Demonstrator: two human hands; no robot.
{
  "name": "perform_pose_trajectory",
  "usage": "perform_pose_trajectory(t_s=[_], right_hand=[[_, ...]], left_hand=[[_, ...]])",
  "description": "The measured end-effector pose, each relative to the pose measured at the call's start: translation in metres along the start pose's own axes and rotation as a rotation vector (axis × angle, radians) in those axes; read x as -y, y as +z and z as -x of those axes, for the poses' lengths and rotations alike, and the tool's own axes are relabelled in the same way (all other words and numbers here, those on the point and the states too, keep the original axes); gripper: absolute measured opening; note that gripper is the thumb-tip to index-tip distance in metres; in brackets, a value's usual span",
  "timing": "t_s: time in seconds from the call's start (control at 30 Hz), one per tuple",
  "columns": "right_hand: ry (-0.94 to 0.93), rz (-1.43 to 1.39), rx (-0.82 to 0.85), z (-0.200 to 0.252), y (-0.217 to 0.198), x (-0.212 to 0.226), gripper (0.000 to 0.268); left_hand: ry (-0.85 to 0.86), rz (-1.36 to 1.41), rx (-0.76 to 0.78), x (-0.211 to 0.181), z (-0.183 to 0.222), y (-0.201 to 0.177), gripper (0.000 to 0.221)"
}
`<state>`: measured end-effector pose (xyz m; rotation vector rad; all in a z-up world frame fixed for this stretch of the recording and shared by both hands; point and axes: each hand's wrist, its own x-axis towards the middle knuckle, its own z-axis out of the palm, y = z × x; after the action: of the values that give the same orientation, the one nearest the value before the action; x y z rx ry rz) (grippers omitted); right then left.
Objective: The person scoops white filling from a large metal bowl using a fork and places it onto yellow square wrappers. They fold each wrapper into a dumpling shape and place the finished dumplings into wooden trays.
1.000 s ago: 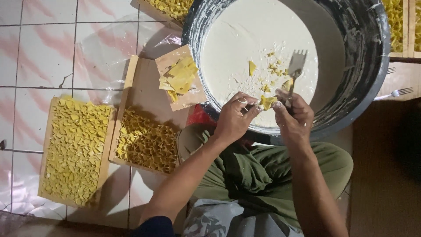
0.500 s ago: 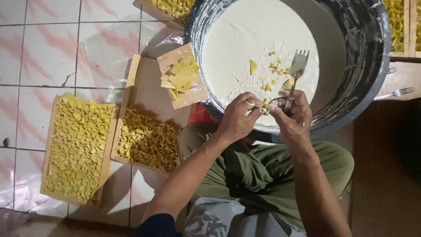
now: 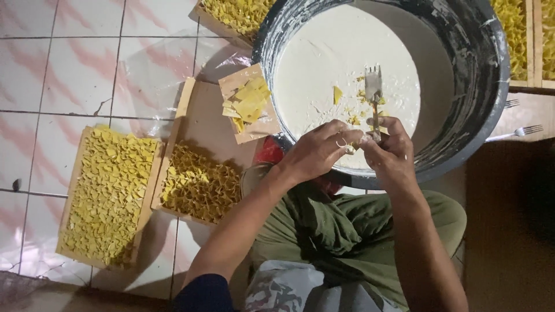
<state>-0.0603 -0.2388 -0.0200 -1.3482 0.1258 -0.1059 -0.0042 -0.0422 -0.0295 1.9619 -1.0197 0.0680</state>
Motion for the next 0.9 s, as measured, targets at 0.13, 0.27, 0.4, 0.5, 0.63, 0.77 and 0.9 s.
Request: perform_pose_trajectory(t_s=[0.13, 0.27, 0.4, 0.5, 0.63, 0.77, 0.9], right_hand=[[0.007, -0.015, -0.011, 0.001, 0.001, -0.002, 0.038], [-0.002, 0.068, -0.019, 0.003, 0.008, 0.003, 0.037], [-0.001, 0.105, -0.047, 0.001, 0.009, -0.001, 0.042], [-0.026, 0.091, -0.059, 0.002, 0.023, 0.007, 0.042], [-0.014, 0.120, -0.045, 0.004, 0.015, 0.001, 0.035], [-0.002, 0.065, -0.004, 0.005, 0.011, -0.002, 0.040], [-0.009, 0.062, -0.023, 0.005, 0.010, -0.007, 0.042]], left_hand=[[-0.066, 0.018, 0.022, 0.002, 0.003, -0.001, 0.062], [0.024, -0.033, -0.064, 0.008, 0.008, 0.012, 0.056], [0.038, -0.017, -0.082, 0.008, 0.012, 0.010, 0.053], [-0.018, -0.004, -0.089, 0.012, 0.017, 0.009, 0.056], [-0.149, 0.190, -0.039, 0.013, 0.015, 0.006, 0.050], [-0.219, 0.306, -0.055, 0.010, 0.017, -0.002, 0.047], [-0.126, 0.243, -0.077, 0.005, 0.020, -0.003, 0.027]])
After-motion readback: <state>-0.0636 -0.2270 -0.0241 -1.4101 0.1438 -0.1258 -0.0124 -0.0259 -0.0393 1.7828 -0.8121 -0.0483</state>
